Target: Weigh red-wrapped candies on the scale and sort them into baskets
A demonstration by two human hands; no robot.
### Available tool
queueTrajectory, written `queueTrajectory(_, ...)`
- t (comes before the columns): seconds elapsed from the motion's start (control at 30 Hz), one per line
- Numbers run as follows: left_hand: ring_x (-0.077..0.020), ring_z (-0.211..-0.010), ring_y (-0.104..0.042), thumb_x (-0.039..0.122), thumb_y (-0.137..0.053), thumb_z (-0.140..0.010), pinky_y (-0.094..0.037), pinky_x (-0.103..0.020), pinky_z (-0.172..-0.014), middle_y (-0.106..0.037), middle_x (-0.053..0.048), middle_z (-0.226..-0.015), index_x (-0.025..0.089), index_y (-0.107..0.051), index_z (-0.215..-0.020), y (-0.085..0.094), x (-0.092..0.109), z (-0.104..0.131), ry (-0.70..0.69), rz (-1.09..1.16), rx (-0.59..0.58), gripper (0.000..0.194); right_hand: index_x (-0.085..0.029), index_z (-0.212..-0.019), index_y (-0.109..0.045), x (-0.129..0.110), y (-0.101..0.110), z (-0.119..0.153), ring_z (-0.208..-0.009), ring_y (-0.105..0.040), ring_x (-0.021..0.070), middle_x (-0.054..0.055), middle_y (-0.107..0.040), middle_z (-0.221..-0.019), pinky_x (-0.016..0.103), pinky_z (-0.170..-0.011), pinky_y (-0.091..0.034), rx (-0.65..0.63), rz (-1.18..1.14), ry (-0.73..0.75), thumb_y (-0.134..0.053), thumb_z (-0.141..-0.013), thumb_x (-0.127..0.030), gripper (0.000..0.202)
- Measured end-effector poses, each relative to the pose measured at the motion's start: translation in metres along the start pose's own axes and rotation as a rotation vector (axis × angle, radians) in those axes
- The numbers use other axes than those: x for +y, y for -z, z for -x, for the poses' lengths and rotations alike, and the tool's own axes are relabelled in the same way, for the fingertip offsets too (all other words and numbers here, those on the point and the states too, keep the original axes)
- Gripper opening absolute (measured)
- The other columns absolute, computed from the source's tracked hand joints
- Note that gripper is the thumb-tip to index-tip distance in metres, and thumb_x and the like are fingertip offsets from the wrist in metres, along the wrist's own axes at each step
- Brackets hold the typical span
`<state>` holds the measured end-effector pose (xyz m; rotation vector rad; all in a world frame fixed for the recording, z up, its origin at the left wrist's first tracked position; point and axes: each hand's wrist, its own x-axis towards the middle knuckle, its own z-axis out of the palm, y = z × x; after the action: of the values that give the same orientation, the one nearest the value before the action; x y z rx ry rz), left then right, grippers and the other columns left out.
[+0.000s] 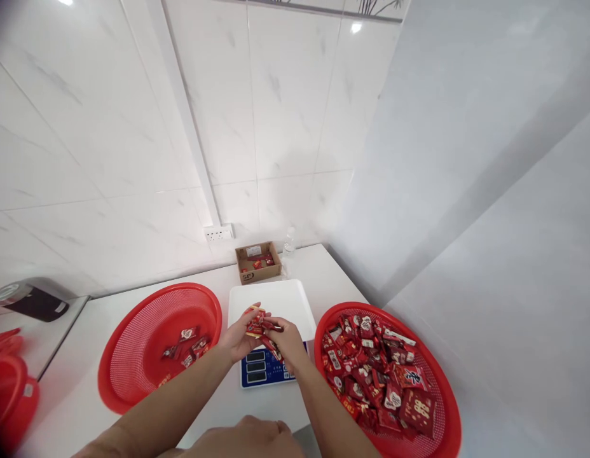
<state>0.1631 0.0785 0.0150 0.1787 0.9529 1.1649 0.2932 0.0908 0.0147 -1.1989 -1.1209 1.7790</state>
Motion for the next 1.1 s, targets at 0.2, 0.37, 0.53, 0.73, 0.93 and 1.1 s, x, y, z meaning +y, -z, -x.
queueTrajectory(0.2,-0.0132,-0.076,-0.064,0.020,-0.057,-0.073,-0.050,-0.037,-0.081,-0.064,0.001,-0.091,0.025,-0.048,-0.106,0.007,0.008,0.001,0.026,0.023,-0.021,0.035,-0.017,-0.088,-0.061,-0.009,0.004,-0.004,-0.062,-0.060,0.0127,0.001,-0.067,-0.074,0.023,-0.056,-0.047,0.048,-0.146,-0.075,-0.076,-0.054,-0.039,0.043)
queueTrajectory(0.37,-0.0170,-0.094,-0.064,0.011,-0.054,-0.069,-0.048,-0.040,-0.086,-0.064,-0.002,-0.100,0.024,-0.049,-0.106,0.009,0.012,0.002,0.013,0.014,-0.070,0.039,-0.020,-0.087,-0.059,-0.020,0.008,-0.008,-0.051,-0.050,0.0047,0.000,-0.066,-0.079,0.015,-0.043,-0.038,0.054,-0.246,-0.193,-0.076,-0.056,-0.040,0.040)
queueTrajectory(0.53,-0.0142,-0.080,-0.064,0.015,-0.059,-0.071,-0.049,-0.042,-0.085,-0.065,-0.001,-0.092,0.025,-0.050,-0.113,0.005,0.010,0.003,0.021,-0.082,-0.175,0.044,-0.018,-0.084,-0.058,-0.021,-0.001,-0.012,-0.041,-0.041,0.0044,-0.004,-0.059,-0.060,0.017,-0.039,-0.030,-0.054,-0.080,-0.100,-0.072,-0.060,-0.047,0.039)
queueTrajectory(0.73,-0.0140,-0.074,-0.064,0.038,-0.064,-0.077,-0.052,-0.041,-0.079,-0.065,-0.002,-0.092,0.025,-0.050,-0.112,0.010,0.009,-0.001,0.000,-0.100,-0.068,0.040,-0.018,-0.090,-0.058,-0.014,-0.004,-0.016,-0.051,-0.053,0.0101,-0.002,-0.062,-0.064,0.022,-0.048,-0.040,-0.083,0.071,-0.008,-0.068,-0.063,-0.050,0.043)
queueTrajectory(0.93,-0.0154,-0.083,-0.065,0.030,-0.065,-0.078,-0.051,-0.042,-0.083,-0.065,-0.003,-0.095,0.025,-0.049,-0.112,0.010,0.011,0.003,-0.015,-0.041,0.022,0.038,-0.021,-0.092,-0.052,-0.011,0.000,-0.040,-0.039,-0.042,0.0075,-0.006,-0.054,-0.055,0.021,-0.039,-0.030,0.250,-0.084,-0.020,-0.061,-0.064,-0.061,0.050)
queueTrajectory(1.1,-0.0159,-0.083,-0.065,0.020,-0.070,-0.071,-0.052,-0.036,-0.082,-0.065,-0.003,-0.095,0.022,-0.052,-0.108,-0.004,0.001,0.008,-0.006,-0.052,-0.045,0.041,-0.021,-0.090,-0.056,-0.014,-0.005,-0.053,-0.065,-0.059,0.0166,0.002,-0.063,-0.074,0.029,-0.061,-0.046,0.406,0.156,0.165,-0.053,-0.070,-0.060,0.044)
